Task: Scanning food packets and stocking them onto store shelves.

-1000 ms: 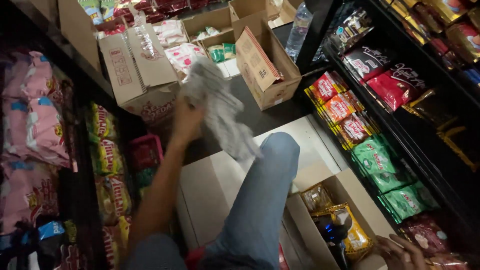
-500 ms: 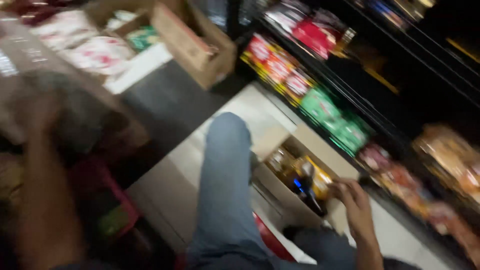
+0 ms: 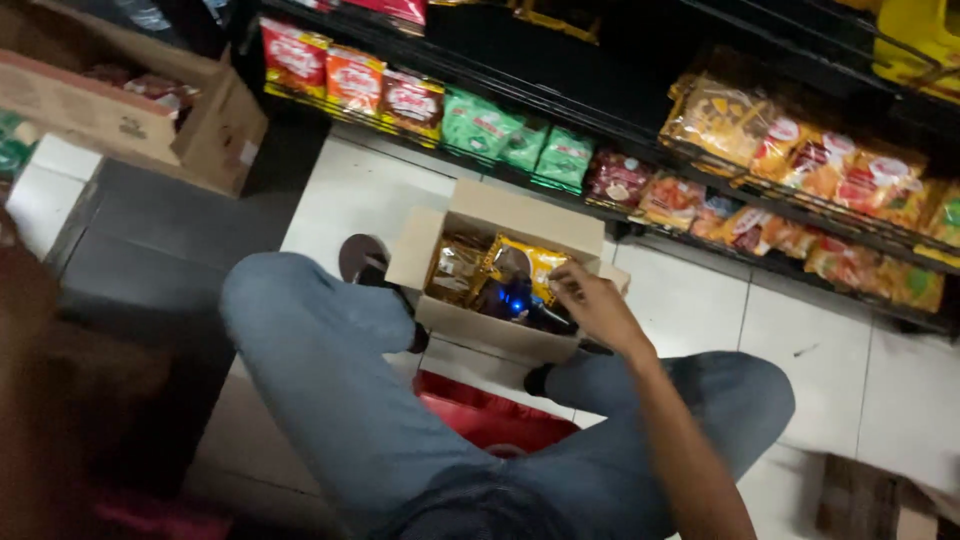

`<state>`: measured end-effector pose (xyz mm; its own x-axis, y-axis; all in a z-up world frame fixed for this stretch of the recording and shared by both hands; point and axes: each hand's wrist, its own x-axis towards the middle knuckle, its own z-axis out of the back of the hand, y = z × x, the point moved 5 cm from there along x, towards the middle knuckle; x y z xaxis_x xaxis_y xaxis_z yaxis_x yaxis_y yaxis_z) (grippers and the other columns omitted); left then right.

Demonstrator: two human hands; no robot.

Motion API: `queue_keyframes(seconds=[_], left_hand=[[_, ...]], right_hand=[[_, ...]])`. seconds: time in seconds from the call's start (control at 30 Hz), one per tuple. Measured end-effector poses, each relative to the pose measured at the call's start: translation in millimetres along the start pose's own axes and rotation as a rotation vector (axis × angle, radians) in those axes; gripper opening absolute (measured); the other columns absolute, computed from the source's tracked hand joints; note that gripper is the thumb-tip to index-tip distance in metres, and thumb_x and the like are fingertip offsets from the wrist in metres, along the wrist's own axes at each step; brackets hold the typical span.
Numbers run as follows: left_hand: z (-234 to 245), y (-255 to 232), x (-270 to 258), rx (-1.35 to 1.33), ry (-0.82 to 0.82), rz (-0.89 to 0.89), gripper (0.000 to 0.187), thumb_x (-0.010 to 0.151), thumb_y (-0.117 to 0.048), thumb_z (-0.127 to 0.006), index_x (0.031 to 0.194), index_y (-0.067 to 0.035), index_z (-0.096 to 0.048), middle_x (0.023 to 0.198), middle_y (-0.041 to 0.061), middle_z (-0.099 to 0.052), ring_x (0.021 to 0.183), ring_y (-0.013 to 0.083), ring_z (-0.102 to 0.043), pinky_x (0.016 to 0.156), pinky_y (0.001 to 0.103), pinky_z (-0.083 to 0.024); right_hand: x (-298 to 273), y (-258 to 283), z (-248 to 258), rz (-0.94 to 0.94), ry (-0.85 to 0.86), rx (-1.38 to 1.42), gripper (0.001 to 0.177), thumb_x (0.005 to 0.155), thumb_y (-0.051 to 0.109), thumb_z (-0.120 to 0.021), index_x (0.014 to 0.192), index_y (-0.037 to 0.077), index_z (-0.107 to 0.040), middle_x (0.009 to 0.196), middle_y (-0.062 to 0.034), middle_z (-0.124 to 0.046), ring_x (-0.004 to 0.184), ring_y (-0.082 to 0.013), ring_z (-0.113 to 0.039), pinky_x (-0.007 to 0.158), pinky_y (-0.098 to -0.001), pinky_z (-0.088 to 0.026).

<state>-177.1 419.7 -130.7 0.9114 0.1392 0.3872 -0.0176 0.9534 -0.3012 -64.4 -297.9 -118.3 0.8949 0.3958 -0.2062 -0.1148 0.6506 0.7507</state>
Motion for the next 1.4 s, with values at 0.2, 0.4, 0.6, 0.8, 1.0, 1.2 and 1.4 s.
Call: queue_keyframes(seconds=[0.2, 0.4, 0.6, 0.8, 1.0, 1.2, 1.4], left_hand=[[-80.9, -300.7, 100.8, -0.240, 0.183, -0.244, 0.043, 0.107, -0.029, -0.066, 0.135, 0.002, -0.055, 0.138, 0.026, -0.053, 0.130, 0.0436, -0.048, 0.110, 0.055, -0.038], [-274.2, -429.0, 60.3, -0.214, 0.977, -0.396, 0.053, 0.095, -0.044, -0.061, 0.136, -0.010, -0.059, 0.137, 0.019, -0.060, 0.127, 0.0397, -0.057, 0.105, 0.055, -0.047], [-389.7, -441.3, -19.9, -0.218, 0.935, -0.332, 0.059, 0.088, -0.028, -0.072, 0.140, -0.009, -0.050, 0.136, 0.023, -0.058, 0.125, 0.0434, -0.058, 0.097, 0.057, -0.049], [-405.5, -434.6, -42.2, -0.216, 0.881, -0.175, 0.069, 0.086, -0.011, -0.073, 0.149, -0.015, -0.043, 0.122, 0.023, -0.066, 0.110, 0.0425, -0.066, 0.091, 0.053, -0.056], [-397.1, -436.3, -17.5, -0.295, 0.792, -0.257, 0.064, 0.083, -0.021, -0.080, 0.141, -0.017, -0.052, 0.112, 0.021, -0.070, 0.104, 0.0423, -0.068, 0.087, 0.053, -0.056], [-327.4, -454.4, 51.8, -0.220, 0.759, -0.323, 0.063, 0.084, -0.036, -0.080, 0.140, -0.020, -0.056, 0.112, 0.021, -0.070, 0.104, 0.0424, -0.067, 0.087, 0.055, -0.055], [-218.7, -468.5, 122.5, -0.458, 1.060, -0.266, 0.052, 0.088, -0.044, -0.074, 0.131, -0.018, -0.060, 0.111, 0.016, -0.074, 0.102, 0.0299, -0.072, 0.095, 0.044, -0.054]], right_hand=[[30.9, -162.0, -91.3, -0.018, 0.131, -0.532, 0.037, 0.092, 0.035, -0.069, 0.118, 0.010, -0.063, 0.098, -0.0183, -0.074, 0.094, -0.0397, -0.071, 0.081, -0.0505, -0.057], [36.2, -292.7, -162.6, 0.068, 0.126, -0.655, 0.068, 0.085, 0.042, -0.075, 0.129, -0.003, -0.051, 0.112, -0.0276, -0.067, 0.103, -0.0449, -0.066, 0.086, -0.0527, -0.055], [39.6, -275.3, -149.5, 0.005, 0.200, -0.392, 0.071, 0.085, 0.047, -0.076, 0.135, 0.002, -0.051, 0.123, -0.0273, -0.064, 0.117, -0.0443, -0.061, 0.101, -0.0514, -0.049], [34.2, -235.1, -132.5, -0.016, 0.282, -0.464, 0.064, 0.084, 0.041, -0.077, 0.137, 0.012, -0.055, 0.131, -0.0228, -0.062, 0.125, -0.0425, -0.055, 0.107, -0.0529, -0.040], [36.0, -218.0, -107.5, -0.108, 0.413, -0.341, 0.056, 0.098, 0.040, -0.066, 0.138, 0.004, -0.050, 0.123, -0.0260, -0.067, 0.116, -0.0449, -0.064, 0.099, -0.0512, -0.050], [24.3, -89.8, -7.3, -0.111, 0.140, 0.071, 0.060, 0.092, 0.041, -0.075, 0.130, 0.002, -0.050, 0.109, -0.0173, -0.070, 0.100, -0.0305, -0.068, 0.089, -0.0424, -0.054], [11.6, -73.8, 56.9, -0.126, -0.393, 0.396, 0.048, 0.091, 0.025, -0.073, 0.131, 0.005, -0.056, 0.101, -0.0108, -0.066, 0.087, -0.0191, -0.062, 0.073, -0.0356, -0.048]])
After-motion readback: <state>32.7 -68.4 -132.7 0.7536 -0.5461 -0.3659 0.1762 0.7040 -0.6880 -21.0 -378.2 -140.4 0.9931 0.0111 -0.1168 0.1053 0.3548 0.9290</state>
